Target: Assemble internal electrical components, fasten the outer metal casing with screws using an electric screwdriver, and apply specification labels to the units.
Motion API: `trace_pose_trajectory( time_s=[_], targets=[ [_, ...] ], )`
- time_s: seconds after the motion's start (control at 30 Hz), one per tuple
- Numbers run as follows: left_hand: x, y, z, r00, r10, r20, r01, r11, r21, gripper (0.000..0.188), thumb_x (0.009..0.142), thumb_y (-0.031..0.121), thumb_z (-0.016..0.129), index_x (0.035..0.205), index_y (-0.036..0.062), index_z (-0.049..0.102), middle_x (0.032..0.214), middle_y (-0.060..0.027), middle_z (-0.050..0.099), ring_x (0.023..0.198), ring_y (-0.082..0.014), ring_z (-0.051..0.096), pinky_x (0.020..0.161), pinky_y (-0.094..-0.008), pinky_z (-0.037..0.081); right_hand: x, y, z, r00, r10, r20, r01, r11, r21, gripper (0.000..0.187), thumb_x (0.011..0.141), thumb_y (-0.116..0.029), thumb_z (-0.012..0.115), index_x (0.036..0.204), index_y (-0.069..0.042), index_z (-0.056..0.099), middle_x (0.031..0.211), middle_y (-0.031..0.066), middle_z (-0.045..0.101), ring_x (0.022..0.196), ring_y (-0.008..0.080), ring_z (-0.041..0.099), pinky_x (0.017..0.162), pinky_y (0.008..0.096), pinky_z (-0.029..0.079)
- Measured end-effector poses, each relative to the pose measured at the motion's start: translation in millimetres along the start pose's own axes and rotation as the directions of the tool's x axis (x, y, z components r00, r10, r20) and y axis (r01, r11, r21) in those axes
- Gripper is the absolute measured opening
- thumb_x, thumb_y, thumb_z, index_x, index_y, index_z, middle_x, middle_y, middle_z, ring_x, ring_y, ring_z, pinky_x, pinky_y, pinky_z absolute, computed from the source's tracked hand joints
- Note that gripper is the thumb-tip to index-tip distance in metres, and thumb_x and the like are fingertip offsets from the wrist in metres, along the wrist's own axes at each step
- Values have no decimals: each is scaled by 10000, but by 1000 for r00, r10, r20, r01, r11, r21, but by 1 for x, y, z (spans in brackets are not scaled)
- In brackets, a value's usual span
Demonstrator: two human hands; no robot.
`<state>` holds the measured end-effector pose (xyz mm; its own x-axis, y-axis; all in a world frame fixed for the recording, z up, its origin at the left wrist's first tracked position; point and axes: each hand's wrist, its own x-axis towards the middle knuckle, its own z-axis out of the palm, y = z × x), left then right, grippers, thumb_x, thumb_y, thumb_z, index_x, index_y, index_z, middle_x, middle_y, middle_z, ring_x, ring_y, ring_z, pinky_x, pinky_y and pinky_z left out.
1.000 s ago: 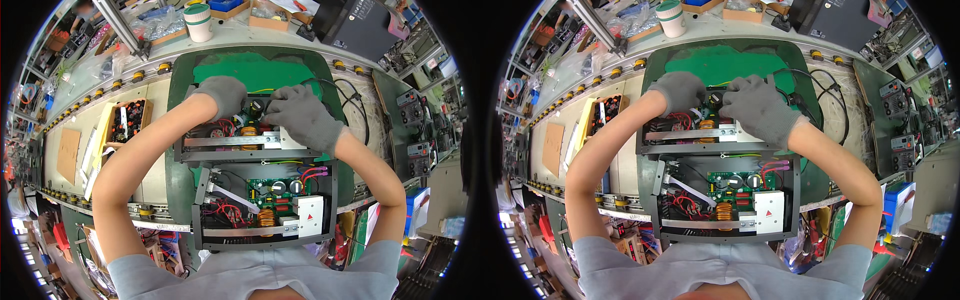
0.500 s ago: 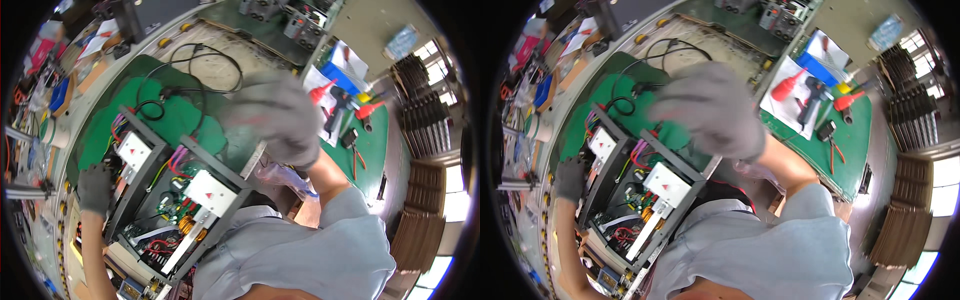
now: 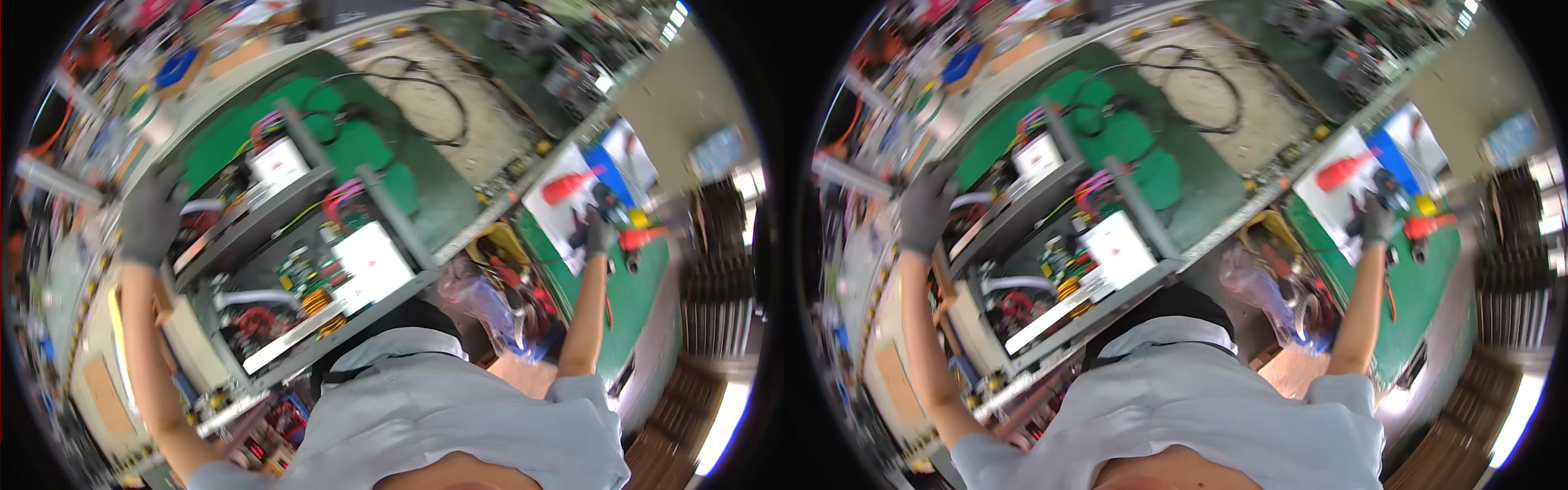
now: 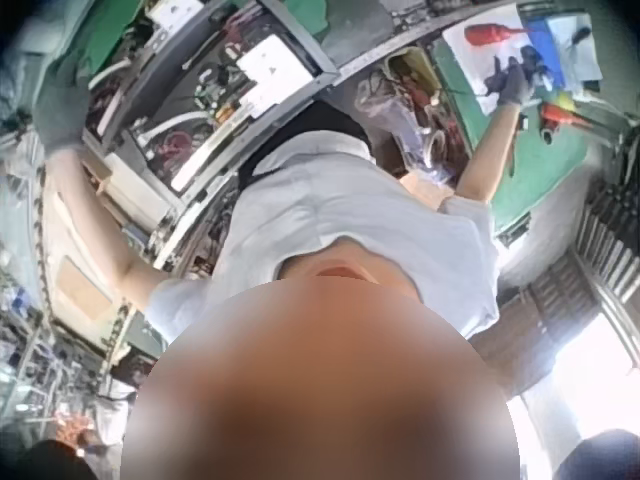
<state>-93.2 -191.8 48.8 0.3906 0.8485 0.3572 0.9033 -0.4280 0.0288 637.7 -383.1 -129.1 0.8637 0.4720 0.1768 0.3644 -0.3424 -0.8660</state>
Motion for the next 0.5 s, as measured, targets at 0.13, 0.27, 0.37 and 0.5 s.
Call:
trace_pose_trajectory(
  time_s=[0.13, 0.27, 0.37, 0.5],
  targets=[
    [-42, 9, -28, 982, -174, -77, 163, 978, -131, 219, 830, 179, 591, 1020, 85, 644, 1071, -117, 614, 919, -304, 609, 775, -365, 485, -18, -44, -11, 952, 218, 216, -295, 845, 446, 221, 773, -264, 697, 851, -72, 620, 691, -11, 561, 587, 96, 514, 522, 250, 428],
    [-78, 1, -17, 930, -339, -139, 271, 891, -364, 235, 831, 165, 611, 1047, 81, 651, 1093, -103, 611, 929, -254, 624, 809, -316, 483, -91, -178, -71, 982, -136, 135, 58, 881, 469, 443, 841, -167, 620, 1239, -14, 501, 1075, 62, 586, 940, 152, 550, 845, 309, 454],
    [-82, 7, 0, 876, -443, -194, 337, 847, -411, 263, 829, 168, 616, 1079, 89, 641, 1139, -102, 590, 962, -249, 602, 809, -312, 488, -174, -302, -36, 781, -527, 335, 370, 823, 431, 512, 805, -193, 619, 1236, 41, 471, 1157, 144, 576, 1070, 205, 544, 923, 339, 430],
    [-84, 8, 22, 841, -490, -227, 398, 847, -352, 312, 812, 130, 606, 1122, 103, 612, 1140, -119, 570, 1105, -308, 515, 902, -375, 436, -210, -378, 37, 394, -594, 701, 356, 802, 479, 591, 728, -243, 694, 1222, 7, 489, 1080, 145, 598, 1001, 247, 580, 903, 383, 446]
  ],
)
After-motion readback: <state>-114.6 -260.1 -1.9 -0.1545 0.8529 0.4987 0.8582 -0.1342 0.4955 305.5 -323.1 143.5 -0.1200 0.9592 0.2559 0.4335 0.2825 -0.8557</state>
